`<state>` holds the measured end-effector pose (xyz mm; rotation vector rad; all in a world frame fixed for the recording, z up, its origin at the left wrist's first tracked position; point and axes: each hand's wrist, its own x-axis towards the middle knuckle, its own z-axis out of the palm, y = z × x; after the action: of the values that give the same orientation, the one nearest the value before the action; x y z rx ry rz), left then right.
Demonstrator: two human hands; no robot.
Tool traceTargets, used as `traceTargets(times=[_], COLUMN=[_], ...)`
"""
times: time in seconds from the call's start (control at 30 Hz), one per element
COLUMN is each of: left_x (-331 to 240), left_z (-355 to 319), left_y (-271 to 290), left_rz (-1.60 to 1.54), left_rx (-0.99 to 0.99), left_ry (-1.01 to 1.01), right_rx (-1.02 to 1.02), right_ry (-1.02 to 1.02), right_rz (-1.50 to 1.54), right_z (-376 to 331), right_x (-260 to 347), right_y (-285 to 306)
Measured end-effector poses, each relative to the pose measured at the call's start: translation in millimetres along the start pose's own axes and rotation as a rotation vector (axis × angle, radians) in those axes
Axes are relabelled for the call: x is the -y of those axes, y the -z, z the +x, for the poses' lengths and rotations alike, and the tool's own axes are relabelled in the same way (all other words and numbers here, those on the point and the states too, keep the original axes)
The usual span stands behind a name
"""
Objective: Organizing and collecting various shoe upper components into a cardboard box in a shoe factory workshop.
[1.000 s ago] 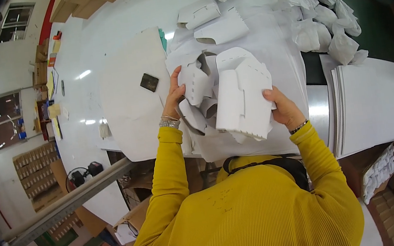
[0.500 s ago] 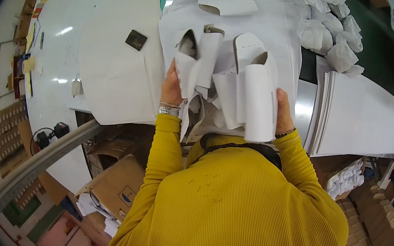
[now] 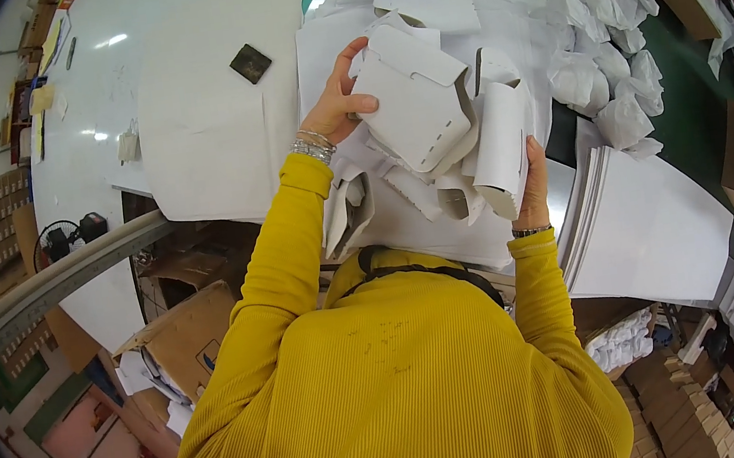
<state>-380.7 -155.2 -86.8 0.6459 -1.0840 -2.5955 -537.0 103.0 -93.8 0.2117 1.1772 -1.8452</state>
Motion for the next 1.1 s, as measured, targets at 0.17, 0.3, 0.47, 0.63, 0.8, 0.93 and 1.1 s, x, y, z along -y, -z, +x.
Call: traceTargets(times=[0.17, 0.3, 0.47, 0.63, 0.8, 0.93, 1.1], left_x=[6.6, 9.1, 1.5, -27.1, 18.6, 13.2, 24.3], left_z=[8.3, 12.6, -27.9, -110.1, -146.5, -145.7, -149.4], left_y=[2.8, 11.0, 80.2, 84.4, 74.2, 44.5, 40.8], left_rz=[0.001, -0.059, -0.176, 0.059, 0.137, 0.175, 0.224], left_rx=[-0.058, -0.056, -0.27, 0.033, -0.103, -0.114, -0.042], left_ry=[-0.032, -0.049, -0.207, -0.003, 0.222, 0.175, 0.255], right_rx=[-0.049, 0.061, 0.184, 0.223, 0.331, 0.33, 0.406], right_ry=[0.042, 0.008, -0.029, -0.02, 0.008, -0.058, -0.152], right_rz=[-0.07, -0.026, -0.044, -0.296, -0.53, -0.571, -0.633], right_z=[-0.7, 4.3, 9.5, 8.3, 16.8, 22.4, 23.3], right_x=[0.5, -3.3, -4.9, 11.5, 16.1, 18.3, 17.1], right_y=[-6.3, 7.0, 10.1, -8.1, -48.5, -63.3, -64.3])
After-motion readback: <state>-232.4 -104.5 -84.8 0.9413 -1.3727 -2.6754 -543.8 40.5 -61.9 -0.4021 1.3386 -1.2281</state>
